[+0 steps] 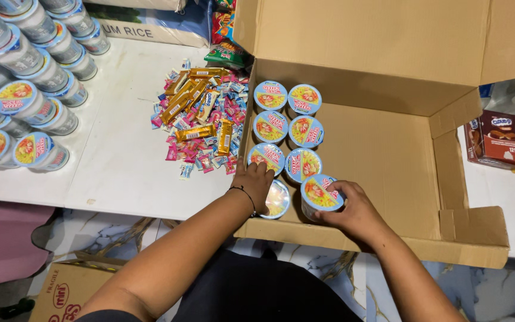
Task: The person packs yellow and blue instant noodle cups into cardboard boxes. They arrange the cups in rows inside the boxes, close the flaps of a filled box, and then open a new empty box to continue packing.
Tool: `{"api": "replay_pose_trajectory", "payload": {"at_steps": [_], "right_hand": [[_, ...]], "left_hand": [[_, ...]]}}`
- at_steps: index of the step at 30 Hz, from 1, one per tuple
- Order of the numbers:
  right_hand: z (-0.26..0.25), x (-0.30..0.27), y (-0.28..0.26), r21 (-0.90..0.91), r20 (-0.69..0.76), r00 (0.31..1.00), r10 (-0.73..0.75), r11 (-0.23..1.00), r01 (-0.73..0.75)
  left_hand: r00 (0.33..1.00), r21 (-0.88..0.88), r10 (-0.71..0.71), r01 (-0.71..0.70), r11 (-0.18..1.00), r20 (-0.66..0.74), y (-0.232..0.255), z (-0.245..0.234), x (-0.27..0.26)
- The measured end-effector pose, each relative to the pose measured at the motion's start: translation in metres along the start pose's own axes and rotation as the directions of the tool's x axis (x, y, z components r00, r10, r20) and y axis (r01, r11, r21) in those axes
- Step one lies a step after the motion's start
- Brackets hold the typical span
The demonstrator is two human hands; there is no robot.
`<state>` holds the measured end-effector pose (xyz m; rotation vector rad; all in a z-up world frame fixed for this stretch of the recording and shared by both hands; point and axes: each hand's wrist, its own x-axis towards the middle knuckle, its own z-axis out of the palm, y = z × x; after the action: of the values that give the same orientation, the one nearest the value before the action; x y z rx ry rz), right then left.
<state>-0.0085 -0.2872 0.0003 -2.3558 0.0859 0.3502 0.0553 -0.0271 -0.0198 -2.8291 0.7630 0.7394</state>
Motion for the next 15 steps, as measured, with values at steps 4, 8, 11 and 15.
{"api": "replay_pose_trajectory", "payload": {"at_steps": [4,8,11,15], "right_hand": [[-0.001,0.013,0.002,-0.171,0.166,0.986,0.033,0.985,-0.004],[0.005,0.029,0.01,-0.203,0.249,0.968,-0.019,0.977,0.071],[0.014,0.038,0.017,-0.2,0.294,0.955,-0.028,0.976,0.091],[0.022,0.045,0.027,-0.201,0.317,0.948,0.029,0.979,0.038]], "left_hand": [[1.0,-0.08,-0.008,0.008,0.997,-0.002,0.0,-0.004,0.0],[0.997,-0.116,-0.029,0.02,0.993,-0.072,0.002,0.001,-0.002],[0.994,-0.09,-0.029,0.019,0.996,-0.106,0.003,0.007,-0.001],[0.994,-0.063,-0.015,0.008,0.998,-0.113,0.0,0.01,0.007]]}}
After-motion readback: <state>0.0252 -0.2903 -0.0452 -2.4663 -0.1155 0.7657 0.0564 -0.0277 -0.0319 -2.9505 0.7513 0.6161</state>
